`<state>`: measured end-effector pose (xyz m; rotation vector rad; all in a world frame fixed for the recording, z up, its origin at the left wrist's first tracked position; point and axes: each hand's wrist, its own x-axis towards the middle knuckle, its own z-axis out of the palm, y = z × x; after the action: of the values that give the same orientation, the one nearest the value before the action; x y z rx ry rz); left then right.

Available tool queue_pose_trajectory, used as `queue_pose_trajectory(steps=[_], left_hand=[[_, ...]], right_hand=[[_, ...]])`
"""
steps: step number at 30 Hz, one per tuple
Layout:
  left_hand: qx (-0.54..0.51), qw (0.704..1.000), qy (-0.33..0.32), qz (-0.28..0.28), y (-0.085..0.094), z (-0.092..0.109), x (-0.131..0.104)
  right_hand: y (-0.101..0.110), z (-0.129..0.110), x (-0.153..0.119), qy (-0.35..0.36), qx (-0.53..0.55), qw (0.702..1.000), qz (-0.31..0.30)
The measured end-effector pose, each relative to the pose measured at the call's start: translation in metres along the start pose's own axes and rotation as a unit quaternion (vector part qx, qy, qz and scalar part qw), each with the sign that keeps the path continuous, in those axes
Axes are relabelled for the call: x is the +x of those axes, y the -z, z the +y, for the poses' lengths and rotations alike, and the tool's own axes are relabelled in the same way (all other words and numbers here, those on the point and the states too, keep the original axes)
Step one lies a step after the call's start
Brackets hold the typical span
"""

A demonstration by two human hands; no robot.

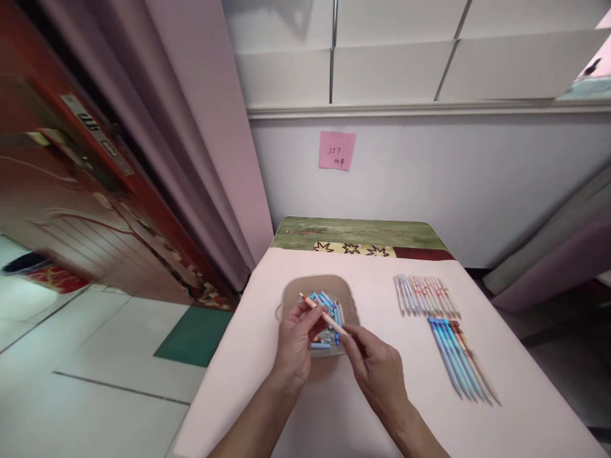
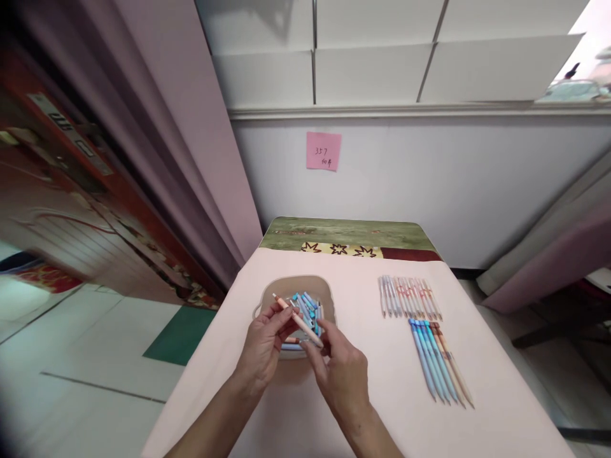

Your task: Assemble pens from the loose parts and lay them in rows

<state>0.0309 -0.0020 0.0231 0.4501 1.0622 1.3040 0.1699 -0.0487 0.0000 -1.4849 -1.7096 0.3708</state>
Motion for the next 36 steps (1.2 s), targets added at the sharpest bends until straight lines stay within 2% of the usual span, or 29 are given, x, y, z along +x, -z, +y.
queue_pose_trajectory(steps=[3, 5, 8, 11, 13, 16, 18, 20, 24, 25, 27, 29, 31, 33, 35, 36], left_hand=[[0.029, 0.999, -0.013, -0.001, 0.001, -0.001, 0.001], [0.053, 0.998, -0.017, -0.006, 0.002, -0.001, 0.001], [0.079, 0.997, -0.018, -0.017, 0.005, -0.002, 0.001], [0.095, 0.995, -0.024, -0.019, 0.009, -0.004, 0.003], [0.108, 0.994, -0.031, -0.014, 0.011, -0.005, 0.004], [0.122, 0.992, -0.035, -0.017, 0.012, -0.006, 0.005], [0.12, 0.992, -0.032, -0.036, 0.012, -0.006, 0.005], [0.108, 0.992, -0.026, -0.057, 0.013, -0.006, 0.006], [0.079, 0.994, -0.021, -0.076, 0.015, -0.006, 0.007], [0.081, 0.993, -0.021, -0.078, 0.016, -0.007, 0.007], [0.102, 0.992, -0.018, -0.076, 0.017, -0.008, 0.009], [0.14, 0.987, -0.007, -0.079, 0.018, -0.007, 0.011], [0.176, 0.979, 0.004, -0.098, 0.016, 0.001, 0.016], [0.203, 0.973, -0.018, -0.11, 0.016, 0.016, 0.023], [0.224, 0.965, -0.115, -0.067, 0.02, 0.035, 0.034], [0.245, 0.952, -0.178, -0.039, 0.024, 0.043, 0.04]], right_hand=[[-0.002, 0.001, -0.001, -0.006, 0.019, 1.0, 0.014], [-0.003, 0.001, -0.001, -0.017, 0.03, 0.999, 0.003], [-0.005, 0.002, -0.001, -0.078, 0.106, 0.989, -0.063], [-0.006, 0.002, 0.001, -0.141, 0.208, 0.958, -0.141], [-0.006, 0.001, 0.003, -0.131, 0.199, 0.962, -0.132], [-0.007, -0.001, 0.004, -0.09, 0.138, 0.983, -0.078], [-0.009, -0.001, 0.003, -0.098, 0.147, 0.982, -0.073], [-0.011, -0.001, 0.002, -0.134, 0.211, 0.964, -0.094], [-0.016, 0.002, 0.003, -0.222, 0.377, 0.884, -0.167], [-0.017, 0.003, 0.004, -0.226, 0.388, 0.876, -0.179], [-0.018, 0.004, 0.007, -0.207, 0.362, 0.89, -0.184], [-0.019, 0.004, 0.011, -0.176, 0.314, 0.918, -0.165], [-0.018, 0.004, 0.017, -0.161, 0.29, 0.933, -0.141], [-0.015, 0.005, 0.023, -0.161, 0.307, 0.93, -0.12], [-0.009, 0.008, 0.028, -0.174, 0.346, 0.917, -0.098], [-0.006, 0.01, 0.03, -0.184, 0.365, 0.908, -0.086]])
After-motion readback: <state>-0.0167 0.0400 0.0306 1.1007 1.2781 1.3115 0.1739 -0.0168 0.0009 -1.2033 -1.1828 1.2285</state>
